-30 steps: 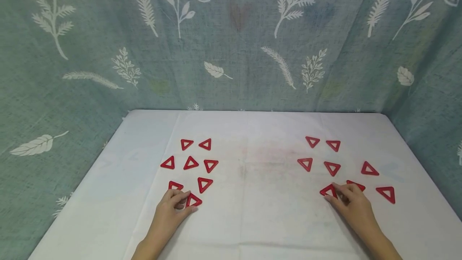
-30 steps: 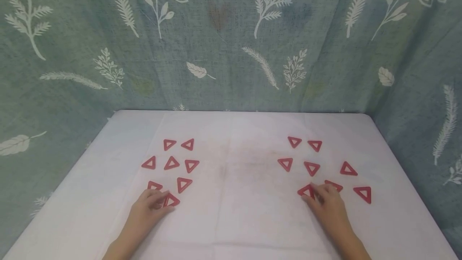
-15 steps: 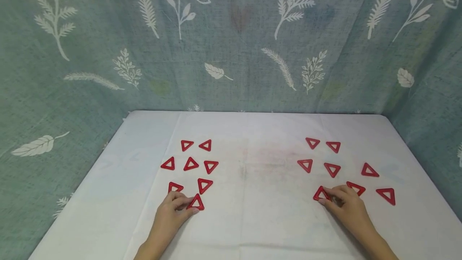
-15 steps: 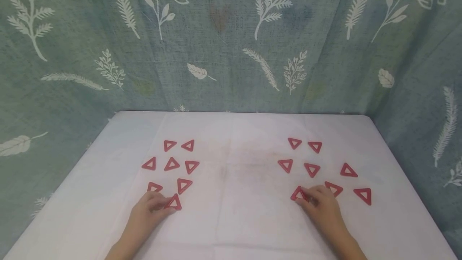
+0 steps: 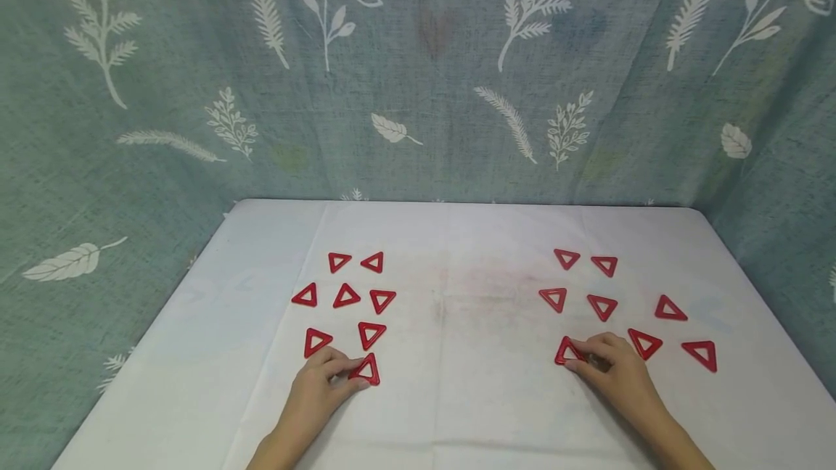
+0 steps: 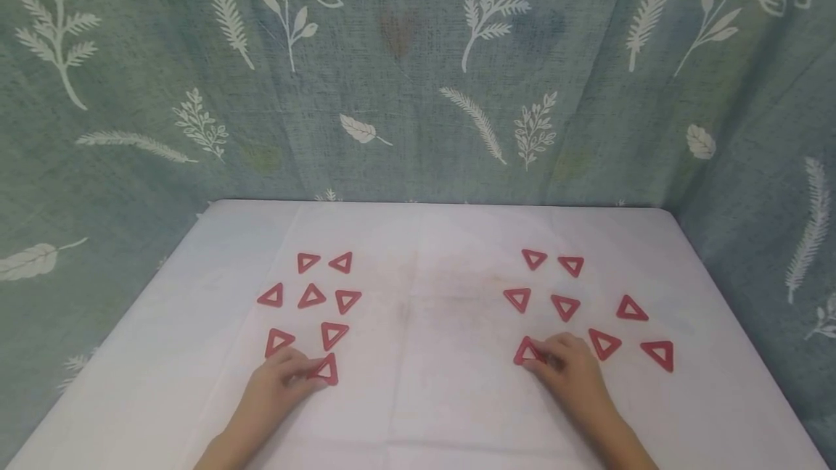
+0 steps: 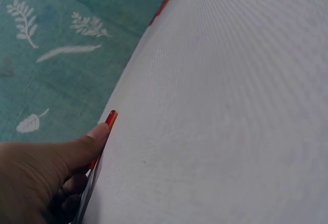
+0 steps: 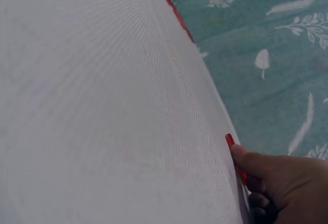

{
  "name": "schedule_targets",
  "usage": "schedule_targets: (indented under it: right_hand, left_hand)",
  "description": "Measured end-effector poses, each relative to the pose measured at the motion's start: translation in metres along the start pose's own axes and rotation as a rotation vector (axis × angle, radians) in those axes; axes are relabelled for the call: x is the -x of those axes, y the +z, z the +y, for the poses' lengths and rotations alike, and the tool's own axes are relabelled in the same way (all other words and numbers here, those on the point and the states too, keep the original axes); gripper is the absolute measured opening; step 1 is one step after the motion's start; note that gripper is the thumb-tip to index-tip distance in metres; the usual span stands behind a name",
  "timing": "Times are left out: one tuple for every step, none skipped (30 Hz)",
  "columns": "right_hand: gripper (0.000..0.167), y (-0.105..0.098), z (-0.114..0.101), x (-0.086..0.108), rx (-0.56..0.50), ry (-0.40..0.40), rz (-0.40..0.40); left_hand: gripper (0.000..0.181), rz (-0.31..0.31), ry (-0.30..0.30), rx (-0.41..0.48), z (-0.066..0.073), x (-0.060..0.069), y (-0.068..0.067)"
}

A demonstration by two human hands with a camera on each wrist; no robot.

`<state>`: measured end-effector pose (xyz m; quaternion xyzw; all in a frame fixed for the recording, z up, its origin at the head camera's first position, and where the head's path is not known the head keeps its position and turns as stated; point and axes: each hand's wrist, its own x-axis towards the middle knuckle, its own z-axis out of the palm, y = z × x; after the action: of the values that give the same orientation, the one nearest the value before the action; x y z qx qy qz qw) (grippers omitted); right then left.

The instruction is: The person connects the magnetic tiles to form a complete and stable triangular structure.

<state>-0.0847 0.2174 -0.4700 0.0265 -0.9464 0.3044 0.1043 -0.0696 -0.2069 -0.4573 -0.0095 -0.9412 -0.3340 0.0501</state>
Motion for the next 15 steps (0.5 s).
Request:
schedule_targets:
  right_hand:
    - [0.034, 0.000, -0.001, 0.000, 0.000, -0.001, 0.002]
    - [0.034, 0.001, -0.001, 0.000, -0.001, -0.002, 0.004]
    - [0.034, 0.001, -0.002, -0.001, 0.000, -0.001, 0.003]
    - [0.034, 0.001, -0.004, -0.001, -0.001, -0.001, 0.001]
    - [0.034, 0.001, -0.005, -0.001, -0.007, -0.001, -0.004]
    - [0.034, 0.001, -0.006, -0.002, -0.010, 0.000, -0.010]
    - [0.033, 0.001, -0.007, -0.002, -0.010, 0.000, -0.015]
    - [0.033, 0.002, -0.008, -0.003, -0.014, -0.001, -0.020]
    - [0.032, 0.002, -0.009, -0.004, -0.018, -0.003, -0.022]
    - [0.032, 0.002, -0.010, -0.004, -0.024, -0.008, -0.024]
    - [0.031, 0.003, -0.010, -0.005, -0.030, -0.013, -0.022]
    - [0.031, 0.004, -0.011, -0.006, -0.033, -0.018, -0.020]
    - [0.030, 0.005, -0.011, -0.006, -0.039, -0.025, -0.017]
    - [0.030, 0.006, -0.011, -0.007, -0.042, -0.032, -0.015]
    - [0.030, 0.007, -0.011, -0.008, -0.046, -0.040, -0.014]
  left_hand:
    - [0.030, -0.001, 0.005, 0.003, 0.001, -0.001, 0.000]
    - [0.030, -0.003, 0.010, 0.007, 0.002, -0.001, 0.000]
    - [0.030, -0.006, 0.016, 0.010, 0.004, -0.002, 0.000]
    - [0.029, -0.013, 0.016, 0.016, 0.006, -0.003, 0.001]
    - [0.029, -0.024, 0.015, 0.017, 0.008, -0.004, 0.001]
    - [0.030, -0.034, 0.015, 0.024, 0.011, -0.006, 0.002]
    - [0.030, -0.047, 0.014, 0.030, 0.013, -0.007, 0.002]
    - [0.031, -0.058, 0.011, 0.032, 0.015, -0.008, 0.003]
    - [0.031, -0.068, 0.008, 0.036, 0.017, -0.008, 0.004]
    - [0.031, -0.073, 0.008, 0.038, 0.019, -0.009, 0.005]
    - [0.032, -0.076, 0.011, 0.042, 0.020, -0.009, 0.006]
    - [0.032, -0.076, 0.014, 0.047, 0.021, -0.010, 0.007]
    - [0.032, -0.074, 0.017, 0.048, 0.022, -0.010, 0.008]
    - [0.031, -0.072, 0.021, 0.048, 0.023, -0.009, 0.009]
    - [0.031, -0.069, 0.024, 0.050, 0.024, -0.009, 0.010]
